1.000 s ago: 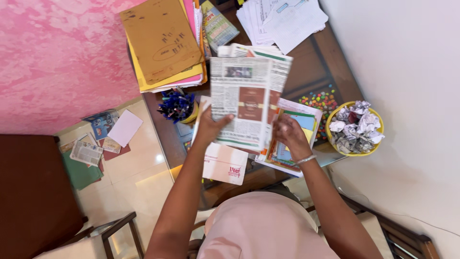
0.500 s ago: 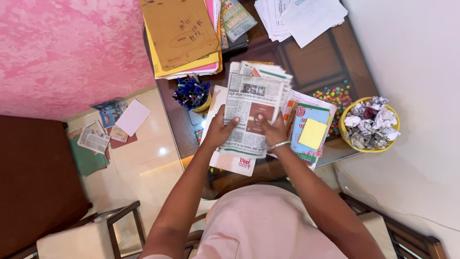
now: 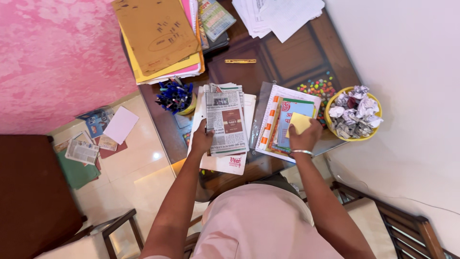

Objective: The person organizes a cluttered desk by sorting through stacks of papers, notebooks, and files. They move items aside, flip through documents, and place them into neat piles. The person also handles a black folder and a pen holder, arranging them on the glass table.

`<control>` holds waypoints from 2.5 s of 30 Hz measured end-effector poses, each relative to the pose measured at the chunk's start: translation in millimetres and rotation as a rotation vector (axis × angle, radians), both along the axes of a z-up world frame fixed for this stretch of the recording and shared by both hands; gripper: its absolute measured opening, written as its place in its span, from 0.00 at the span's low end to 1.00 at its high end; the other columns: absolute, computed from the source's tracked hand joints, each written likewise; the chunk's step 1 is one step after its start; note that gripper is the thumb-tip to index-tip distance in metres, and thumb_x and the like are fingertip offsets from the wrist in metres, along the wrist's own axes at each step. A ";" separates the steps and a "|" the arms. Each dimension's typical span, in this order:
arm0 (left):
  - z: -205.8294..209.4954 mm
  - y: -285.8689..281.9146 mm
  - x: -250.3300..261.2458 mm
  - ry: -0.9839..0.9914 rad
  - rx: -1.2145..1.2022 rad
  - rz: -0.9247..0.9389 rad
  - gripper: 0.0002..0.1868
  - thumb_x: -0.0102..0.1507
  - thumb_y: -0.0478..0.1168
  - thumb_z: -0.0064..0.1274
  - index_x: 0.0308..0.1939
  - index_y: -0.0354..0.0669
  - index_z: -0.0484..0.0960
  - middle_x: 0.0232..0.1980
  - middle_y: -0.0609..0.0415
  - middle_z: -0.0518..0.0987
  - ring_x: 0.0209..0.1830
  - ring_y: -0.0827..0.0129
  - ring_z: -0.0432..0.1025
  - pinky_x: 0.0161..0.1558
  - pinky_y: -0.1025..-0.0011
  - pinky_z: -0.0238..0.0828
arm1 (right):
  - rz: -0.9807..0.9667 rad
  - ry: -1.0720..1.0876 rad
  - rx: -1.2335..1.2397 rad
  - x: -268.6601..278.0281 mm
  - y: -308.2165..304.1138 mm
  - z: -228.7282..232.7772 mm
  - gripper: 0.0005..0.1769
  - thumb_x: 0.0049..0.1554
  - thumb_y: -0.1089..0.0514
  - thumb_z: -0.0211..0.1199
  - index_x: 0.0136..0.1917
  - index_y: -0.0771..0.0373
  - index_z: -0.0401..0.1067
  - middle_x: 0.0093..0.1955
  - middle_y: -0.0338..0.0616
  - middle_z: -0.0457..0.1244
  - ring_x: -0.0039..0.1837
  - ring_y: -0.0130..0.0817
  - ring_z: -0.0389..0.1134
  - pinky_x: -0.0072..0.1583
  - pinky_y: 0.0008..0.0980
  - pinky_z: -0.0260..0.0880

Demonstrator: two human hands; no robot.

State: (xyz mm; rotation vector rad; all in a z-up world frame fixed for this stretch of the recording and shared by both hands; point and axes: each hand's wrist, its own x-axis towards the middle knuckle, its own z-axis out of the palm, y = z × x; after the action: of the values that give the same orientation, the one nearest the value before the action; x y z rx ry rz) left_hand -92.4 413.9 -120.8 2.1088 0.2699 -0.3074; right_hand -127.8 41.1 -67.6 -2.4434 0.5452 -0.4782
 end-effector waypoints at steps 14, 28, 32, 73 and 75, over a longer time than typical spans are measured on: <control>11.5 -58.1 29.2 0.035 -0.578 0.036 0.22 0.70 0.31 0.50 0.69 0.39 0.69 0.56 0.45 0.81 0.51 0.65 0.74 0.50 0.69 0.73 | -0.214 0.662 0.962 27.3 -68.2 -15.7 0.46 0.42 0.51 0.83 0.63 0.77 0.62 0.57 0.59 0.68 0.54 0.45 0.74 0.53 0.43 0.77; -35.4 -135.5 4.7 0.651 -0.883 0.165 0.23 0.70 0.37 0.43 0.71 0.50 0.64 0.57 0.50 0.77 0.43 0.65 0.77 0.37 0.67 0.78 | -0.287 0.627 1.319 33.3 -68.8 -35.4 0.57 0.43 0.52 0.80 0.72 0.77 0.50 0.66 0.61 0.63 0.62 0.50 0.70 0.58 0.48 0.76; -29.5 -138.0 9.4 0.622 -0.964 0.183 0.23 0.71 0.36 0.44 0.71 0.46 0.65 0.59 0.48 0.78 0.46 0.64 0.76 0.41 0.68 0.79 | -0.261 0.642 1.146 34.5 -57.7 -20.2 0.60 0.42 0.49 0.80 0.74 0.79 0.49 0.68 0.66 0.61 0.63 0.51 0.70 0.58 0.45 0.76; -2.7 -164.7 42.1 0.194 -0.424 0.021 0.23 0.64 0.33 0.56 0.64 0.44 0.76 0.52 0.52 0.79 0.41 0.73 0.74 0.39 0.73 0.76 | 0.215 0.014 1.875 -64.1 -132.5 33.0 0.42 0.51 0.53 0.72 0.74 0.67 0.61 0.64 0.52 0.66 0.64 0.46 0.69 0.65 0.47 0.71; -23.7 -192.8 25.7 0.112 -0.401 -0.047 0.20 0.62 0.29 0.57 0.59 0.41 0.82 0.49 0.53 0.85 0.42 0.75 0.76 0.39 0.74 0.75 | 0.180 0.083 1.768 -54.8 -129.9 33.2 0.41 0.50 0.55 0.72 0.73 0.67 0.61 0.64 0.51 0.66 0.64 0.45 0.69 0.65 0.46 0.71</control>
State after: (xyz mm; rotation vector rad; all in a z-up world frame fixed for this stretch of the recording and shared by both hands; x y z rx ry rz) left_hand -66.6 221.0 -144.5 1.7071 0.2049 -0.4673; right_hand -182.6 -88.8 -34.5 -0.7750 0.4259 0.2092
